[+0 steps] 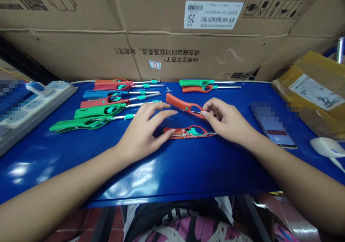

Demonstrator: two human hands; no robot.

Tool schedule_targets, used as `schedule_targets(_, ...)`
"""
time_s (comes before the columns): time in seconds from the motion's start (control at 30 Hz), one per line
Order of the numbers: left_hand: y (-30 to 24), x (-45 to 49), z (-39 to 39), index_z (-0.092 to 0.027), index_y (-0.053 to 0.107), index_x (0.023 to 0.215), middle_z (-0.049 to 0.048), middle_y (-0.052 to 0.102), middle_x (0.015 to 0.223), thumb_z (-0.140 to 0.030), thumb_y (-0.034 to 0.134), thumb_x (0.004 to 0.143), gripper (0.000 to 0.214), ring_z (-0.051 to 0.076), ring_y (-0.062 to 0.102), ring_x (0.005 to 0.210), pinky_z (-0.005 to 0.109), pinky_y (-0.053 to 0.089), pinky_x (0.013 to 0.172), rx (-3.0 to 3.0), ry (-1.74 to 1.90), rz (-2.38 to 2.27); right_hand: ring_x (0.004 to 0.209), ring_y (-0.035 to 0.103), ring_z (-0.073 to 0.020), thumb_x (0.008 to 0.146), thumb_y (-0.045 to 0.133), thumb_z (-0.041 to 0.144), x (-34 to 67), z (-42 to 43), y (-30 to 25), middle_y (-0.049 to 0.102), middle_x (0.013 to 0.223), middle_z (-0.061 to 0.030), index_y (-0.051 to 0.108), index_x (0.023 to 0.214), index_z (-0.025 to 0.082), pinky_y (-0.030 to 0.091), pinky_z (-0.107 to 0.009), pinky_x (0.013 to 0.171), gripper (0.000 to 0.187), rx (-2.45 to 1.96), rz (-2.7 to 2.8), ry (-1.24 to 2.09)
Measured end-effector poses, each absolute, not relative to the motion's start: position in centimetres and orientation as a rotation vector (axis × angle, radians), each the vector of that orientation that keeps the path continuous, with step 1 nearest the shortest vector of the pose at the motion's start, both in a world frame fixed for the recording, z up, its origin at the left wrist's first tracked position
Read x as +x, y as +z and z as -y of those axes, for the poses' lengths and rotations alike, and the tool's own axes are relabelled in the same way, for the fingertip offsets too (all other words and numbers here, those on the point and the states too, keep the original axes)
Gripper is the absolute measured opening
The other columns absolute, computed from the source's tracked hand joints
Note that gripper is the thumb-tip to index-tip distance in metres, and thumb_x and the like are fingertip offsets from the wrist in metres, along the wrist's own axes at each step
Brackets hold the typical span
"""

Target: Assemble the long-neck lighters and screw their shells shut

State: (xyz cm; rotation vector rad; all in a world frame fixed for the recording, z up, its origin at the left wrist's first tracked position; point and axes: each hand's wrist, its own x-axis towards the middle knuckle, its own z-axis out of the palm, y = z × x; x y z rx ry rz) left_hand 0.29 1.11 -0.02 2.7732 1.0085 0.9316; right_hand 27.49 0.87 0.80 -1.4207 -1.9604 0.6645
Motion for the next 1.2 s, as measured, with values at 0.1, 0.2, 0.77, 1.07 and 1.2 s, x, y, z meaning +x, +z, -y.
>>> schedule_targets(0.1,-0.2,0.1,-1.5,-0.02,0.057,0.136,0.0142,0.057,0.139,-0.023,0.064,0.095,0.042,0.029,0.053,0.126,0.048,0.045,0.106,2.9,0.927,-0.999,0.059,0.053,-0.0129,0.089,0.06,0.036,27.5,-1.0,1.0,0.059,0.075,-0.0011,0.056,0.089,0.019,0.038,-0.026,0.053,0.017,-1.417,1.781,1.049)
schedule_targets(0.2,-0.6,0.0,-1.8,-0.021,0.057,0.138,0.0124,0.062,0.136,-0.026,0.063,0.097,0.042,0.029,0.055,0.121,0.047,0.047,0.102,2.928,0.861,-0.957,0.058,0.054,-0.0133,0.084,0.065,0.039,27.6,-1.0,1.2,0.061,0.072,-0.0012,0.058,0.088,0.019,0.039,-0.026,0.053,0.022,-1.464,1.735,1.237)
schedule_targets(0.77,-1.2,0.3,-1.3,-0.015,0.069,0.123,0.0094,0.072,0.107,-0.039,0.064,0.096,0.036,0.023,0.061,0.095,0.038,0.052,0.085,2.805,0.701,-0.832,0.077,0.051,-0.0146,0.081,0.077,0.044,28.1,-0.8,1.4,0.061,0.095,-0.0018,0.07,0.108,0.022,0.04,-0.028,0.066,0.036,-1.295,2.36,0.861)
schedule_targets(1.07,-1.3,0.4,-1.3,-0.015,0.069,0.125,0.0095,0.072,0.108,-0.038,0.063,0.096,0.037,0.023,0.061,0.093,0.037,0.053,0.083,2.774,0.648,-0.855,0.086,0.056,-0.0174,0.085,0.073,0.033,28.1,-0.9,0.6,0.061,0.104,-0.0042,0.068,0.113,0.023,0.043,-0.029,0.074,0.031,-1.215,2.416,0.767)
schedule_targets(1.2,-1.1,0.4,-1.2,-0.016,0.07,0.124,0.0092,0.072,0.108,-0.036,0.061,0.097,0.035,0.022,0.062,0.092,0.036,0.053,0.082,2.76,0.65,-0.864,0.087,0.057,-0.018,0.084,0.073,0.032,28.1,-0.8,0.7,0.062,0.105,-0.0047,0.068,0.112,0.023,0.044,-0.03,0.075,0.03,-1.216,2.419,0.751)
